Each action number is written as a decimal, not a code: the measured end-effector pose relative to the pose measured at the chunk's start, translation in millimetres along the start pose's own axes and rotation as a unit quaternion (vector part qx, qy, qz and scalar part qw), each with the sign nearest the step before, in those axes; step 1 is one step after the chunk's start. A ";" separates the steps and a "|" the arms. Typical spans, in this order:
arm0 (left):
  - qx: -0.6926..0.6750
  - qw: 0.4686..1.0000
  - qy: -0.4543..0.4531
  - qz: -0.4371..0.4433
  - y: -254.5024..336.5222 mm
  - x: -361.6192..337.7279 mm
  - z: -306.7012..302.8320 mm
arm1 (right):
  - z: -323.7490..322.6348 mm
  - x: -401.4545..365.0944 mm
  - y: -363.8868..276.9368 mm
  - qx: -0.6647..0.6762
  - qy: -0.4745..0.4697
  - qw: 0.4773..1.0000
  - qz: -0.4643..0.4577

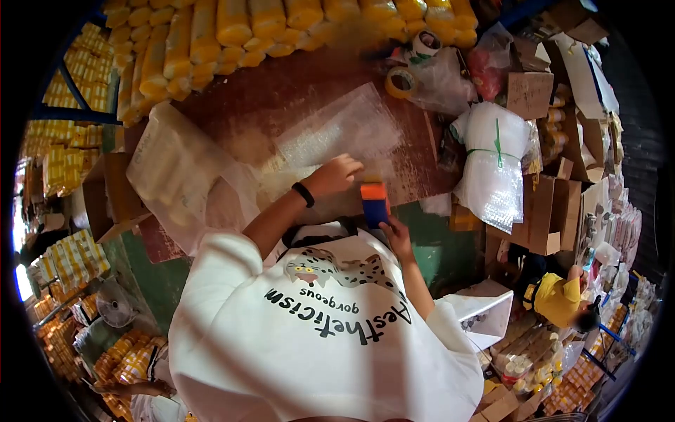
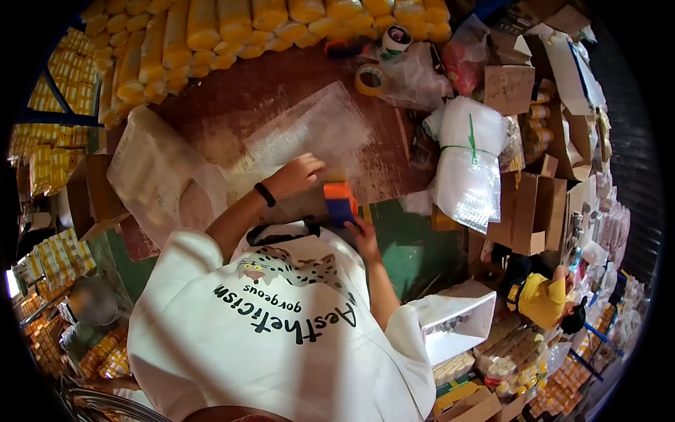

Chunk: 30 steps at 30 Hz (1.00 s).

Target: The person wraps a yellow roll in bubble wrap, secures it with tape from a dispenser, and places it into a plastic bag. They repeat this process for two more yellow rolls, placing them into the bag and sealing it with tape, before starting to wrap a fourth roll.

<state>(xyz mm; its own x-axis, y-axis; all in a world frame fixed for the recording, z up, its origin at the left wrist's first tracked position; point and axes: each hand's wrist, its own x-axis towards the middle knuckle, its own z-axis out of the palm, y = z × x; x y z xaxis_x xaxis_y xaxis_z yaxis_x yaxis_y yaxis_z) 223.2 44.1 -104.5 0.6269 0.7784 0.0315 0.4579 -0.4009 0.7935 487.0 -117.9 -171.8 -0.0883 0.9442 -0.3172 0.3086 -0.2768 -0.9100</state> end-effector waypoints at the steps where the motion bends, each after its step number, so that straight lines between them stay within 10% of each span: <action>1: 0.005 1.000 0.004 0.023 1.2 3.9 2.4 | 0.5 -1.6 -1.8 0.018 0.002 1.000 -0.002; 10: -0.189 0.955 -0.148 -0.174 11.7 39.2 -1.8 | -0.6 -3.3 -26.1 0.006 0.019 1.000 -0.007; 19: -0.145 0.970 -0.036 -0.194 -45.1 41.3 44.6 | 12.3 4.2 -48.9 0.111 0.009 0.991 0.070; 30: -0.229 0.940 -0.127 -0.219 -31.7 41.7 23.6 | 7.0 -6.9 -49.4 0.196 0.050 0.975 0.092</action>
<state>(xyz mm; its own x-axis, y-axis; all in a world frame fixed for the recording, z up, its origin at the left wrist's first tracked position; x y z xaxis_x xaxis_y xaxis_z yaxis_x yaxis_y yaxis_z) 249.7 78.0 -142.7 0.5978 0.6570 -0.4593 0.4242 0.2269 0.8767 465.8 -111.9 -126.5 0.0326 0.8790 -0.4757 -0.0772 -0.4723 -0.8780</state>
